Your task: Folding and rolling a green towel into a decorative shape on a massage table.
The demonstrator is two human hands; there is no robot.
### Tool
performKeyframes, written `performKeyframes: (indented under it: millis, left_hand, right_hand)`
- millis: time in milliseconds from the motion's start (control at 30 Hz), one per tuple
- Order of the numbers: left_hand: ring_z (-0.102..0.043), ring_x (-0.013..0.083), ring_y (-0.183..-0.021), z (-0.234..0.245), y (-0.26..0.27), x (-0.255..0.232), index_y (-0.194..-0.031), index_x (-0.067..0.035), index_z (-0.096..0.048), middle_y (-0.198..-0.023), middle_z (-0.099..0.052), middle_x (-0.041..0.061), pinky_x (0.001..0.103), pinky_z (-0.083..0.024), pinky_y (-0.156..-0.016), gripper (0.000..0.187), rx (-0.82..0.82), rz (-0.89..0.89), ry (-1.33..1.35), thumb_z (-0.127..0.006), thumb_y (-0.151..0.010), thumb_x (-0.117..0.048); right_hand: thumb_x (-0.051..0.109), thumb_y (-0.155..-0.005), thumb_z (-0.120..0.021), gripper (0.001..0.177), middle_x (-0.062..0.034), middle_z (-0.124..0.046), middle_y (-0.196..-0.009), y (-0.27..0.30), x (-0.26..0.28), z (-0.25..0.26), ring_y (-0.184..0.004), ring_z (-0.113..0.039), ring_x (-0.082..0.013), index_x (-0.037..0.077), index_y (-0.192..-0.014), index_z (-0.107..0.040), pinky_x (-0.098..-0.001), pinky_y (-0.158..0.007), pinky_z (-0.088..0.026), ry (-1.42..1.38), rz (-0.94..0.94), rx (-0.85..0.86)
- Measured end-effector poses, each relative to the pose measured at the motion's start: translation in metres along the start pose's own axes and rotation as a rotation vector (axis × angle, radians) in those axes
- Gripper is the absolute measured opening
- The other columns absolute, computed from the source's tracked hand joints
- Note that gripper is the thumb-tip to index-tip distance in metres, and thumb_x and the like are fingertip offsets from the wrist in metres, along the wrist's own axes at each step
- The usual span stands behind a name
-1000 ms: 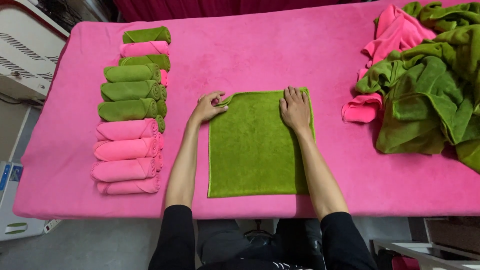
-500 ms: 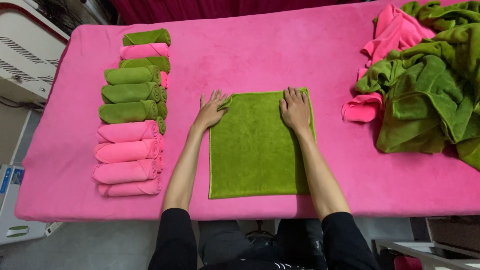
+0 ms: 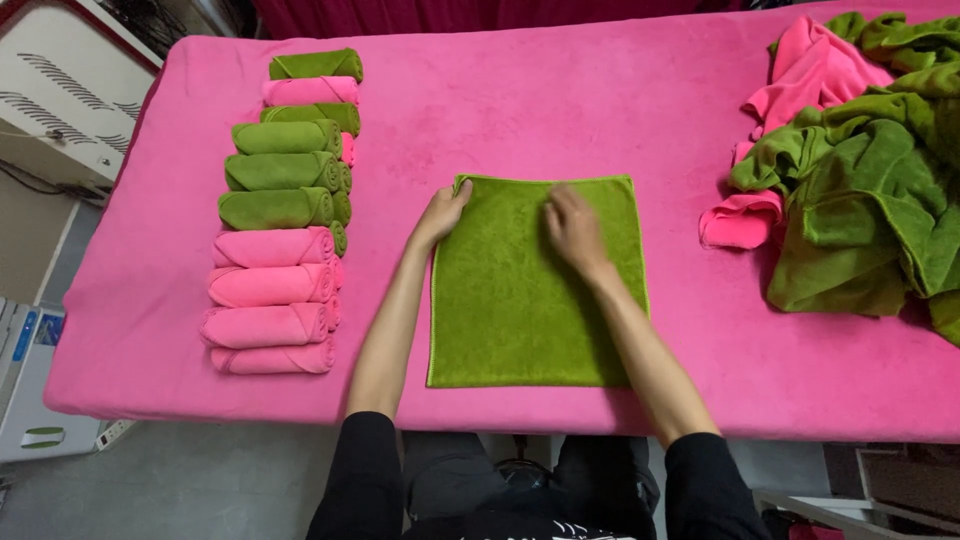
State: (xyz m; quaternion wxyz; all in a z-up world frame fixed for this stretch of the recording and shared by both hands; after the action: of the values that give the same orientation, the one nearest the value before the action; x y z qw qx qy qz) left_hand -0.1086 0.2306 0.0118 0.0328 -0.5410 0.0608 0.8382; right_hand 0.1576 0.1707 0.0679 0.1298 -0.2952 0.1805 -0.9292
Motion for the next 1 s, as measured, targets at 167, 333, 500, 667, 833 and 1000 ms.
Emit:
performKeyframes:
  millis: [167,333,500,667,833,1000]
  left_hand:
    - [-0.067,0.0367,-0.109,-0.004,0.004,-0.011,-0.116,0.004,-0.076,-0.107,-0.074,0.026,0.055,-0.049,-0.095,0.063,0.027,-0.026,0.006,-0.052,-0.109,-0.054]
    - [-0.069,0.0355,-0.109,-0.007,0.021,-0.039,-0.118,0.004,-0.075,-0.108,-0.075,0.025,0.054,-0.05,-0.098,0.056,0.048,-0.053,0.001,-0.052,-0.11,-0.047]
    - [-0.066,0.0388,-0.119,-0.015,0.022,-0.044,-0.127,0.005,-0.071,-0.118,-0.073,0.028,0.057,-0.049,-0.104,0.047,0.066,-0.089,0.022,-0.053,-0.112,-0.036]
    - [-0.062,0.0426,-0.127,-0.023,0.024,-0.037,-0.135,0.006,-0.066,-0.129,-0.069,0.029,0.059,-0.045,-0.11,0.047,0.079,-0.099,0.051,-0.054,-0.113,-0.034]
    - [-0.06,0.0449,-0.13,-0.021,0.04,-0.058,-0.135,0.004,-0.067,-0.13,-0.069,0.029,0.06,-0.044,-0.112,0.049,0.071,-0.111,0.04,-0.055,-0.113,-0.038]
    - [-0.059,0.0453,-0.13,-0.025,0.029,-0.049,-0.135,0.004,-0.067,-0.131,-0.068,0.03,0.061,-0.043,-0.112,0.052,0.073,-0.124,0.036,-0.055,-0.113,-0.042]
  right_hand:
    - [0.007,-0.101,-0.058,0.024,-0.0332,-0.073,-0.09,0.04,0.06,-0.113,-0.073,-0.077,-0.0415,-0.009,-0.116,-0.067,-0.0497,-0.07,-0.066,-1.189,-0.359,0.451]
    - [0.006,-0.101,-0.067,0.028,-0.0317,-0.072,-0.111,0.053,0.079,-0.151,-0.093,-0.078,-0.033,-0.015,-0.12,-0.067,-0.0407,-0.085,-0.068,-1.366,-0.488,0.618]
    - [0.001,-0.099,-0.061,0.022,-0.0269,-0.073,-0.107,0.009,0.011,-0.137,-0.093,-0.077,-0.033,-0.008,-0.116,-0.072,-0.0416,-0.081,-0.066,-1.172,-0.422,0.459]
    - [0.007,-0.104,-0.063,0.02,-0.0235,-0.075,-0.103,-0.036,-0.082,-0.122,-0.088,-0.078,-0.0308,-0.003,-0.118,-0.074,-0.0382,-0.075,-0.066,-0.99,-0.461,0.334]
    - [0.01,-0.103,-0.066,0.019,-0.0228,-0.076,-0.097,-0.059,-0.108,-0.098,-0.083,-0.078,-0.0258,-0.004,-0.112,-0.075,-0.0365,-0.072,-0.066,-0.927,-0.436,0.187]
    - [0.006,-0.101,-0.065,0.019,-0.0214,-0.073,-0.095,-0.038,-0.072,-0.102,-0.082,-0.074,-0.0241,-0.007,-0.112,-0.074,-0.0358,-0.072,-0.065,-0.931,-0.417,0.274]
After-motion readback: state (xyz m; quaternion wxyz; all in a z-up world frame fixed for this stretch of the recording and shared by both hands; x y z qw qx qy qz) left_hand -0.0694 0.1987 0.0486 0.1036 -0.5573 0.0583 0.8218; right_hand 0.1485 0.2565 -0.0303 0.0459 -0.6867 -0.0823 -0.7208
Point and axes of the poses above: each hand's wrist, its own y-axis away from the middle knuckle, its own z-axis out of the back of the hand, x = y × z, the point moved 9 cm from there along -y, towards the middle knuckle
